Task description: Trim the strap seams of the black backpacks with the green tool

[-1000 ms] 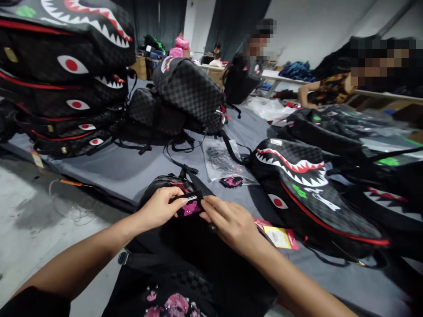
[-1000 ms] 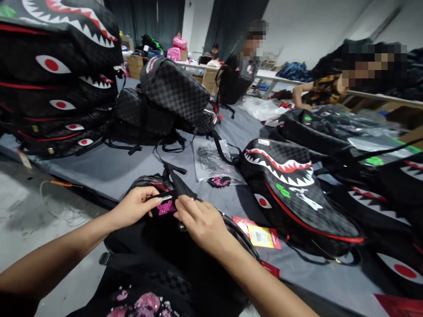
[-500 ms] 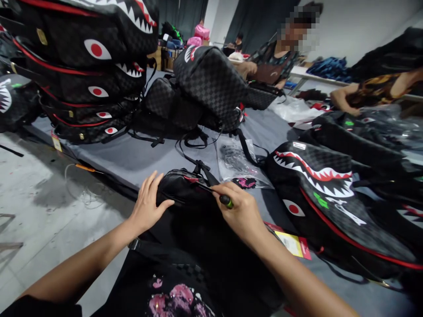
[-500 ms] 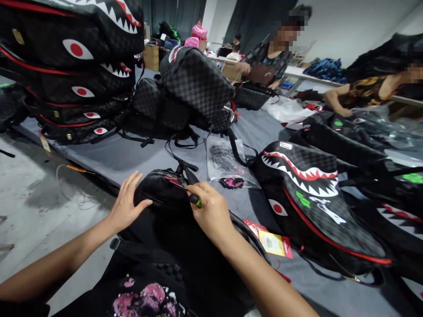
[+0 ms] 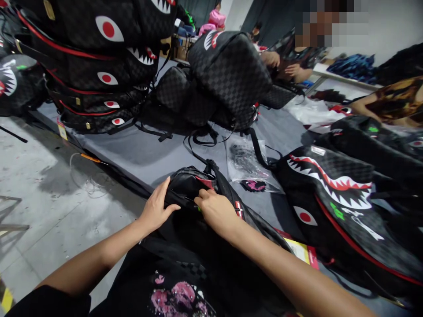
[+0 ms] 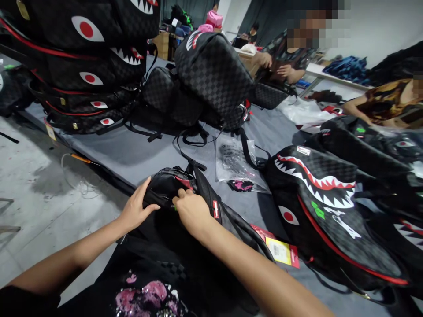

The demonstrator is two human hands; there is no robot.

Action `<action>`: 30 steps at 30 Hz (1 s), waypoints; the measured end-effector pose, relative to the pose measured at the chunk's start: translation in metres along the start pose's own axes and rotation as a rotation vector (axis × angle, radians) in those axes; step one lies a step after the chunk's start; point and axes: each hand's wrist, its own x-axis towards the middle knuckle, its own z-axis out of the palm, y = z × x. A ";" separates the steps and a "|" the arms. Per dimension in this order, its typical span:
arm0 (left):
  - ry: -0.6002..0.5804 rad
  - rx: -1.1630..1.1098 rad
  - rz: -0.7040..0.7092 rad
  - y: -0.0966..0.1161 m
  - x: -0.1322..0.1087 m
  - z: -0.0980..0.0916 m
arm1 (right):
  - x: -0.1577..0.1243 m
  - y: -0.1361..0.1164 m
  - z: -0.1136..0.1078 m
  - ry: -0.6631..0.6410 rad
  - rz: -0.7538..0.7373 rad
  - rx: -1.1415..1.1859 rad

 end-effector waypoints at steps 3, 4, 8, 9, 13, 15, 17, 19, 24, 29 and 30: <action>0.013 0.013 0.025 -0.001 0.000 0.002 | 0.009 0.001 0.000 -0.025 -0.067 -0.040; 0.017 0.015 0.029 -0.001 0.000 0.002 | 0.012 0.001 0.000 -0.035 -0.081 -0.041; 0.006 0.007 0.022 -0.001 0.001 0.001 | 0.014 0.003 -0.003 -0.042 -0.057 -0.035; -0.002 0.004 0.019 0.000 0.001 0.001 | 0.013 0.002 -0.005 -0.039 -0.037 -0.041; -0.022 0.012 0.005 0.001 0.001 0.000 | 0.017 -0.011 -0.012 0.075 0.038 0.077; -0.013 0.024 0.011 0.000 0.001 0.001 | 0.028 -0.022 -0.015 0.149 0.073 0.215; 0.002 0.036 0.029 -0.002 0.001 0.003 | 0.040 -0.032 -0.017 0.187 0.110 0.294; 0.012 0.046 0.047 -0.004 0.001 0.004 | 0.049 -0.037 -0.017 0.201 0.139 0.305; 0.005 0.057 0.020 -0.001 0.002 0.003 | 0.044 -0.027 -0.012 0.181 0.188 0.299; 0.018 0.065 0.023 0.001 0.002 0.003 | 0.041 -0.025 -0.012 0.214 0.253 0.351; 0.025 0.066 0.027 0.000 0.001 0.003 | 0.043 -0.027 -0.013 0.228 0.257 0.367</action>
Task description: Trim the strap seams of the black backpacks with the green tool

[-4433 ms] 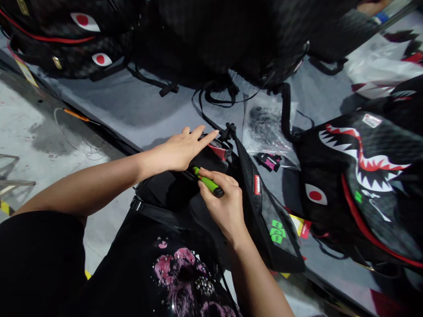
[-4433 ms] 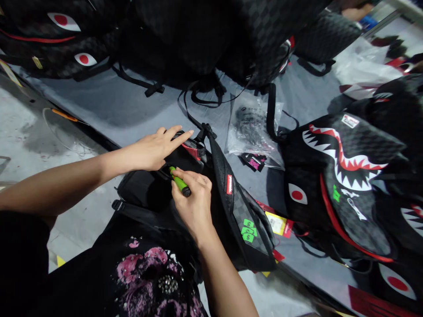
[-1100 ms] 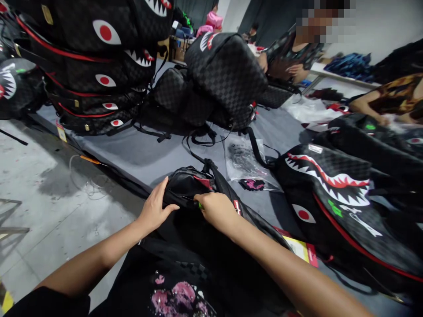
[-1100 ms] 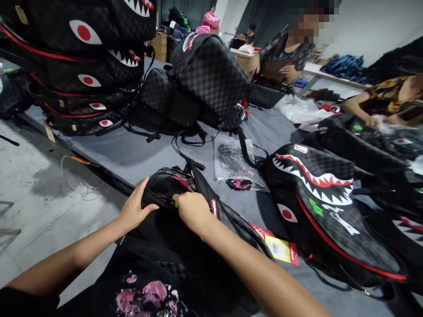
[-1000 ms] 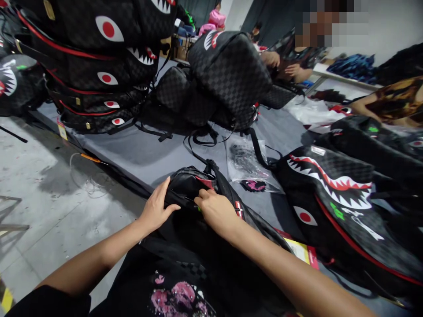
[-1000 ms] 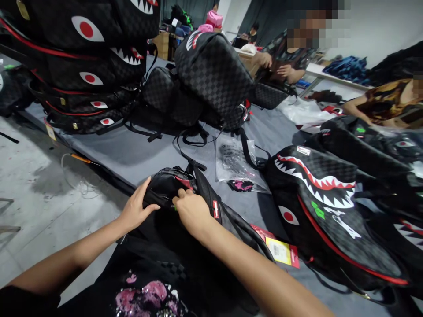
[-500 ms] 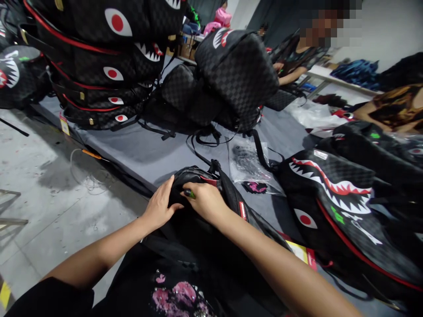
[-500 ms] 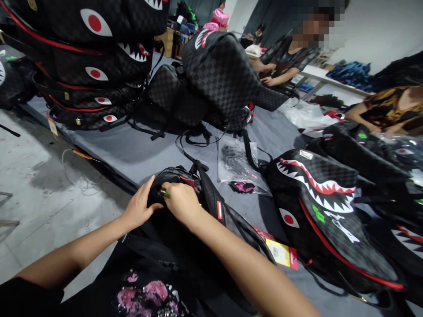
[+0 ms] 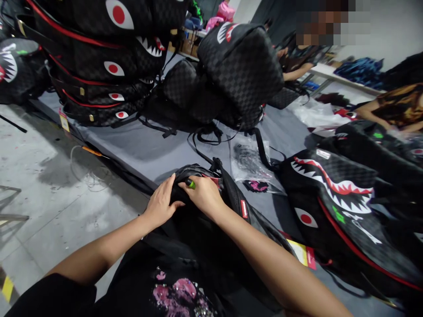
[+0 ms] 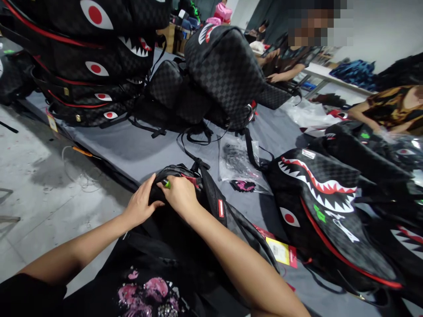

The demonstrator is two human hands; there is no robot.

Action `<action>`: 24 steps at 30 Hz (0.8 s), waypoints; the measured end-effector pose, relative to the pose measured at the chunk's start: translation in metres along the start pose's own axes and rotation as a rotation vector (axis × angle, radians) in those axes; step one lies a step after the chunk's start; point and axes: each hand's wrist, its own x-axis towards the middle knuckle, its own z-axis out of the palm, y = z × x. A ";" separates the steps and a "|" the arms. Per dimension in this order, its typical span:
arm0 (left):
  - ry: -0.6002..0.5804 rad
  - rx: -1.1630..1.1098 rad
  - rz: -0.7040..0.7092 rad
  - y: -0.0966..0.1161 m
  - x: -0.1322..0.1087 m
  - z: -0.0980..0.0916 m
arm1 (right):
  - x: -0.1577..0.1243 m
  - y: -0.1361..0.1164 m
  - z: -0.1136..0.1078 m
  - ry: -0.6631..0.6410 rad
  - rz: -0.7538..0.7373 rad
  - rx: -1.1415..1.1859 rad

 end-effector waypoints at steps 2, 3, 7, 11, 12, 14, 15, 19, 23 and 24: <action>0.001 -0.001 0.002 -0.001 0.000 0.000 | 0.002 -0.004 0.000 0.009 -0.008 0.045; -0.004 -0.002 0.003 -0.002 0.000 0.000 | 0.002 -0.004 0.001 0.004 -0.016 0.067; -0.014 0.001 -0.003 0.001 0.000 -0.001 | 0.003 0.011 0.003 -0.038 -0.072 0.163; -0.022 0.003 -0.034 0.004 0.000 -0.002 | 0.008 0.024 0.009 -0.099 -0.304 0.204; -0.029 0.001 -0.040 0.003 0.000 -0.002 | 0.010 0.024 0.009 -0.115 -0.349 0.182; -0.040 0.000 -0.046 0.002 0.000 -0.002 | 0.013 0.021 0.009 -0.134 -0.378 0.118; -0.040 0.002 -0.046 0.002 0.000 -0.002 | 0.013 0.017 0.008 -0.135 -0.370 0.079; -0.021 0.017 -0.029 -0.003 -0.002 0.001 | 0.009 0.003 0.003 -0.131 -0.297 -0.074; 0.029 0.049 0.018 -0.006 -0.002 0.004 | 0.007 -0.007 0.001 -0.104 -0.206 -0.109; 0.040 0.058 0.032 -0.007 -0.002 0.005 | 0.007 -0.009 0.001 -0.105 -0.188 -0.105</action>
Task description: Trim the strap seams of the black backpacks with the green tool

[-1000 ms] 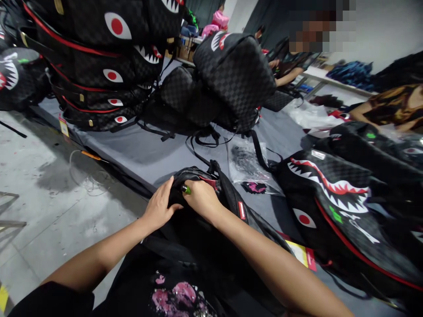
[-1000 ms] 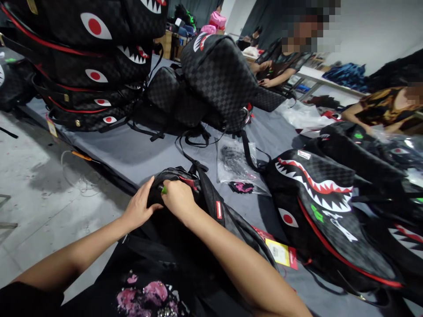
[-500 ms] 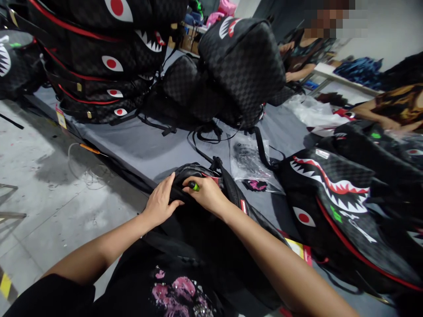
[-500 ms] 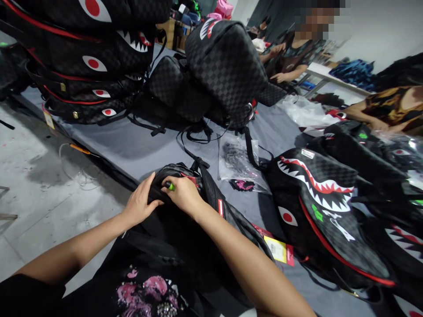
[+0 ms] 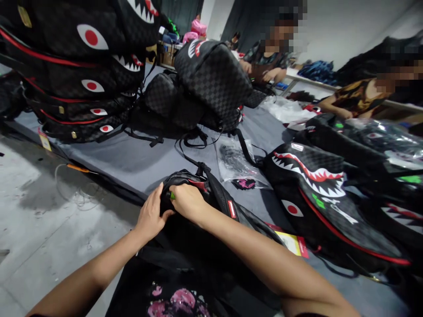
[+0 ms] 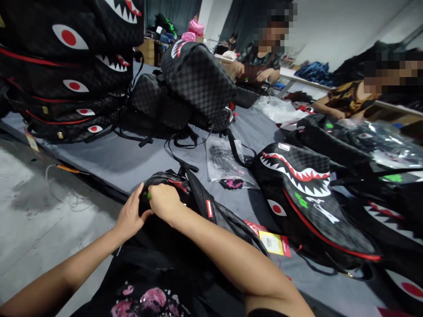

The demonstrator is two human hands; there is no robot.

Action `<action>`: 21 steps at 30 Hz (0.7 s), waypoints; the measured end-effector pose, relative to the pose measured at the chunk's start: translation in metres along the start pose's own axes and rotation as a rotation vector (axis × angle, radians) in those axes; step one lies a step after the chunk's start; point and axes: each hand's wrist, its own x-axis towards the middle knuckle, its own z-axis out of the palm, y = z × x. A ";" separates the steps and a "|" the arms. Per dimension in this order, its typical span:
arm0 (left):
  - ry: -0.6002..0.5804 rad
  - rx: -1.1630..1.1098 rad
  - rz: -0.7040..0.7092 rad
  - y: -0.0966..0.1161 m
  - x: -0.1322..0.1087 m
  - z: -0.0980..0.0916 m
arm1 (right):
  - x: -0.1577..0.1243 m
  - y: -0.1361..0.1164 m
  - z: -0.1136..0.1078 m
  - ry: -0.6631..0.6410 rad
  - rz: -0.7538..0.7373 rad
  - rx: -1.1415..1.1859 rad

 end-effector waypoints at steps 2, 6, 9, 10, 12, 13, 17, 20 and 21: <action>0.006 0.013 0.021 -0.001 0.001 -0.001 | 0.002 -0.004 0.000 -0.001 0.028 0.023; -0.018 0.009 0.026 -0.004 0.002 -0.006 | 0.002 -0.011 0.001 0.026 0.084 0.098; -0.046 -0.021 0.009 -0.005 0.004 -0.011 | -0.006 -0.012 -0.001 0.053 0.128 0.133; -0.053 -0.033 0.002 -0.004 0.004 -0.012 | -0.010 -0.010 -0.002 0.060 0.145 0.137; -0.058 -0.055 -0.013 -0.003 0.005 -0.014 | -0.025 -0.001 -0.006 0.062 0.197 0.133; -0.054 -0.063 -0.018 -0.002 0.006 -0.015 | -0.034 0.007 -0.007 0.053 0.234 0.126; -0.056 -0.112 -0.052 0.002 0.007 -0.018 | -0.076 0.048 -0.013 -0.023 0.460 0.072; -0.151 -0.175 -0.202 0.003 0.008 -0.019 | -0.096 0.067 -0.017 -0.035 0.591 0.057; -0.196 -0.197 -0.265 0.003 0.008 -0.020 | -0.101 0.067 -0.019 -0.024 0.607 0.068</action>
